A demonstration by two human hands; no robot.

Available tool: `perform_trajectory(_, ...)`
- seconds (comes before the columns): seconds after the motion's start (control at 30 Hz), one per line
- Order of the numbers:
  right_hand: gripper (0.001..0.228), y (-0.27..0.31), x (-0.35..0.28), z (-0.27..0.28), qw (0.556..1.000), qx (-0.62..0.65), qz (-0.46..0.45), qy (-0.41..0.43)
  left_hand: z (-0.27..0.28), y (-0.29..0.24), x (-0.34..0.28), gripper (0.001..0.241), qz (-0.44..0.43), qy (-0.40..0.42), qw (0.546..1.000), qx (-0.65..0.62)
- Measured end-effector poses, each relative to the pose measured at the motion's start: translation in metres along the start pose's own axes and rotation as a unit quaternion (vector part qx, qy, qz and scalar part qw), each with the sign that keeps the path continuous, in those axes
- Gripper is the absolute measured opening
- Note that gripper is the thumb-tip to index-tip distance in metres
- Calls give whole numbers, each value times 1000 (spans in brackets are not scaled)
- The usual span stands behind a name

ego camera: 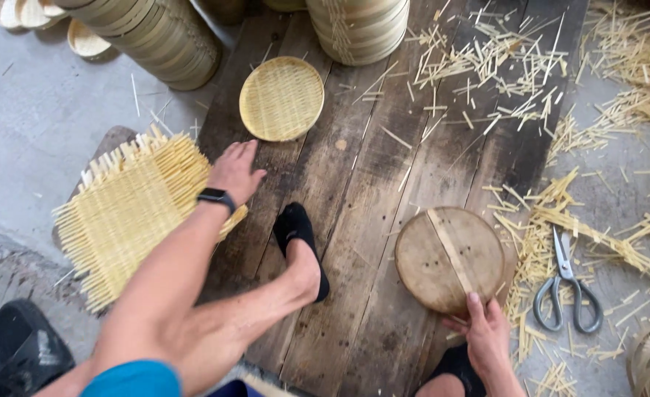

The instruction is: The person sits on a low stool and assembles round bamboo trays: they lay a square woven bamboo mat over a round wooden mold, fold and press the mat edges down around the rim, trim the excess bamboo strips with scissors, and set the finished tray on a stack before starting the next one.

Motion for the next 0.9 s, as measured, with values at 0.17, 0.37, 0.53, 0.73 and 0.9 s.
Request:
perform_trajectory(0.17,43,-73,43,46,999,-24,-22,-13,-58,-18,83,55,-9,-76,997,-10)
perform_trajectory(0.37,41,-103,68,65,999,-21,-38,-17,-101,-52,110,30,-79,-115,989,-48)
perform_trajectory(0.53,43,-86,54,55,999,-23,-36,-23,-104,-87,112,36,-103,-94,988,-61)
perform_trajectory(0.73,41,-67,39,37,998,-27,-56,-8,-76,-69,83,43,-101,-96,990,8)
perform_trajectory(0.9,41,-50,36,20,999,27,5,31,20,-26,-22,96,-64,39,994,76)
Point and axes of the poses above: each hand's wrist, its own x-axis towards the middle knuckle, its own z-axis out of the back of the hand, y = z × x, the point moved 9 cm from there along x, towards the middle knuckle, and after that the axes turned 4 degrees about -z, right-handed, at the moved point
